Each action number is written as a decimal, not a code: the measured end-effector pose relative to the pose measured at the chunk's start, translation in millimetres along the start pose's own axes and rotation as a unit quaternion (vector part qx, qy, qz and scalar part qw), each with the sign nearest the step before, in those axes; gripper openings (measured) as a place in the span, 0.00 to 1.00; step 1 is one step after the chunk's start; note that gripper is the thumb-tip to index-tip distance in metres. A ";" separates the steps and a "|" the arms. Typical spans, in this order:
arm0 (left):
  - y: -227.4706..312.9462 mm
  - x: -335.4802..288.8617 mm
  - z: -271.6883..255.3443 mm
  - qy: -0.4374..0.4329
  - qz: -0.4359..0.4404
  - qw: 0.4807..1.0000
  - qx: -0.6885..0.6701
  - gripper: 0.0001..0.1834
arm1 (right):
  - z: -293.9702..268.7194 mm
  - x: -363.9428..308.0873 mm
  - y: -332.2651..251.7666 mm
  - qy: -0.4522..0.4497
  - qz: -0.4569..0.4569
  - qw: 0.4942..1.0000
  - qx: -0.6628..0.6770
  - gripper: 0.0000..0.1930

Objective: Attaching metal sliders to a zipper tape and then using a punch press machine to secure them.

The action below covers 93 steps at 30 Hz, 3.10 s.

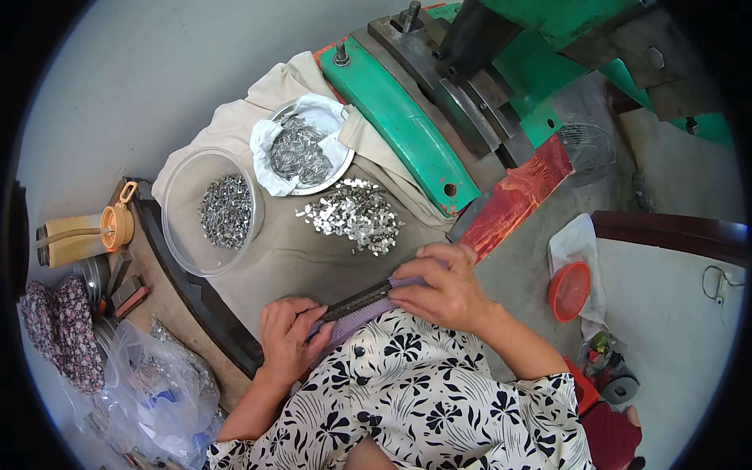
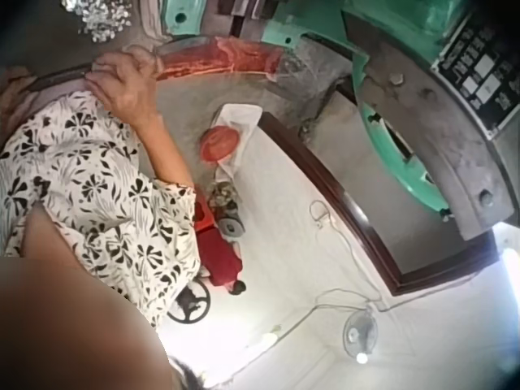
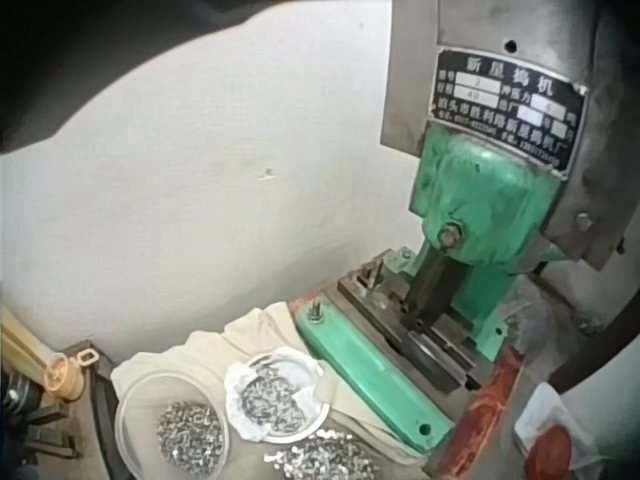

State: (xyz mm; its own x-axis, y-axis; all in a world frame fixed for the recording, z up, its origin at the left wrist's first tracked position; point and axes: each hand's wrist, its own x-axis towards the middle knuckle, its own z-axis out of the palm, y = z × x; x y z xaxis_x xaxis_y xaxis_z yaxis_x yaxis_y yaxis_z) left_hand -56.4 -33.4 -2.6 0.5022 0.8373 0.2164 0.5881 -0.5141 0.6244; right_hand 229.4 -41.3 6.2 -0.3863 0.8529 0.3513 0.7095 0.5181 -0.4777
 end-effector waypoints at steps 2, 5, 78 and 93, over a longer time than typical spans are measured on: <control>0.0 -0.4 -0.1 0.003 0.000 1.000 0.004 0.19 | 0.8 -0.2 -5.3 -0.004 -0.056 0.995 -0.084 0.13; -0.5 -0.9 -0.3 0.006 0.003 1.000 0.013 0.19 | 2.8 3.3 -9.7 0.001 -0.099 0.986 -0.133 0.09; -5.3 -1.3 -0.8 -0.018 0.048 0.998 0.047 0.16 | 10.9 1.9 4.9 -0.055 0.028 0.995 0.079 0.18; -2.6 -2.0 3.3 -0.001 0.094 0.992 0.086 0.13 | 10.7 -5.2 16.1 -0.022 -0.041 0.998 0.036 0.18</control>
State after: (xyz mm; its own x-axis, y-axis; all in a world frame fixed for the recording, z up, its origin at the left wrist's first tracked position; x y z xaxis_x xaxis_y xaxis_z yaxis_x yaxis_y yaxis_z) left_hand -56.8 -34.4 -7.1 0.6141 0.7235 0.3154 0.5836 -0.6853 0.4357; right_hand 236.5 -36.7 -12.0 -0.4676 0.8088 0.3567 0.6309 0.5880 -0.5062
